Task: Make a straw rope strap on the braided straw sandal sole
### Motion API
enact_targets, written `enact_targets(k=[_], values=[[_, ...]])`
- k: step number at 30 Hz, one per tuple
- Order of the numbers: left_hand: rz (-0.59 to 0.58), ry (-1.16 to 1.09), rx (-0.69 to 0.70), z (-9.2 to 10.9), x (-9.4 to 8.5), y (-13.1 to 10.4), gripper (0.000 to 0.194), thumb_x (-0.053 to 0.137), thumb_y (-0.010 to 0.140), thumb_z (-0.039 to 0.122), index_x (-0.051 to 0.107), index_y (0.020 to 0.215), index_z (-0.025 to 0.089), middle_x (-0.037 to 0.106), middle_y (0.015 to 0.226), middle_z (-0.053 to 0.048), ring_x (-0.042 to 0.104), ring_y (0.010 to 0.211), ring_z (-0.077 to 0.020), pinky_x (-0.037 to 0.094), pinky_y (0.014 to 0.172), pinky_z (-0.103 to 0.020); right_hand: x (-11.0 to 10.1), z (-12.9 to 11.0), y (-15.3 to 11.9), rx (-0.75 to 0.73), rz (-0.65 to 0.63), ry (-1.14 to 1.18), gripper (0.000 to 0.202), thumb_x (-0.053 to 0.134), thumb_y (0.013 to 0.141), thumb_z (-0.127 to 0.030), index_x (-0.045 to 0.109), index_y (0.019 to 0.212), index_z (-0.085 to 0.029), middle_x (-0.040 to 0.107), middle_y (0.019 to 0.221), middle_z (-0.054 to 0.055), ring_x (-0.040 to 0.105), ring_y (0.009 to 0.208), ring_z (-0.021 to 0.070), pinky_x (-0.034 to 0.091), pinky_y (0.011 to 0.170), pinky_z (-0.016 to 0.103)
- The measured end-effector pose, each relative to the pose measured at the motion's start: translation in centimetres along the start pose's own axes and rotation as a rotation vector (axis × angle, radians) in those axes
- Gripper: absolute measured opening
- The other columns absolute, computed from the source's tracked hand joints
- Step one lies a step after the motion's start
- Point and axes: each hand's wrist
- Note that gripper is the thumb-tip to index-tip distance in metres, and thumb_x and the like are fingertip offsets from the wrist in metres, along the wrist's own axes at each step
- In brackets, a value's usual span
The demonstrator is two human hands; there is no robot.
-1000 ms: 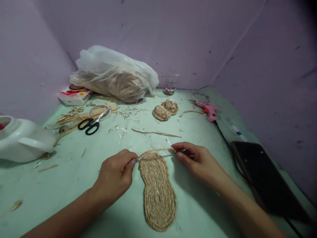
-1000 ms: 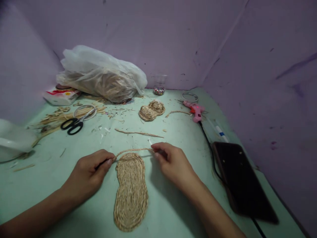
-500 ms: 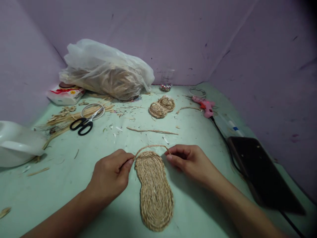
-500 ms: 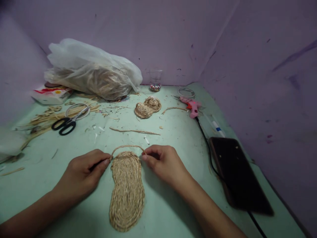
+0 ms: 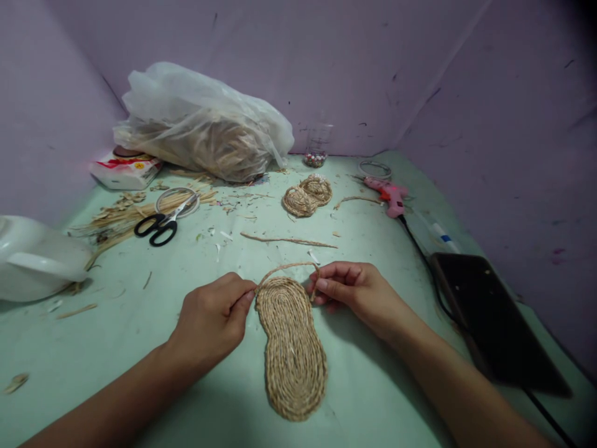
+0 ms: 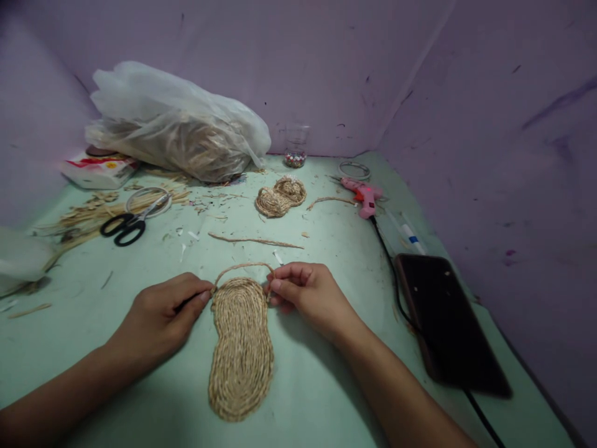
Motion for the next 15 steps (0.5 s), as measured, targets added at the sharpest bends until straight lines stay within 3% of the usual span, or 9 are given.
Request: enact_targets(k=[15], values=[[-0.002, 0.004, 0.011, -0.16, 0.13, 0.15, 0.025, 0.04, 0.083, 0.021, 0.065, 0.086, 0.021, 0.062, 0.074, -0.002, 0.058, 0.069, -0.0156, 0.042, 0.063, -0.026, 0.15, 0.28, 0.14, -0.026, 0.002, -0.048, 0.014, 0.068, 0.064, -0.024, 0.065, 0.072, -0.014, 0.066, 0.069, 0.003, 0.056, 0.055, 0.0085, 0.041, 0.049, 0.02]])
Point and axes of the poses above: each hand's wrist, its own y-axis towards the middle knuckle, its own x-axis out of the palm, z = x × y
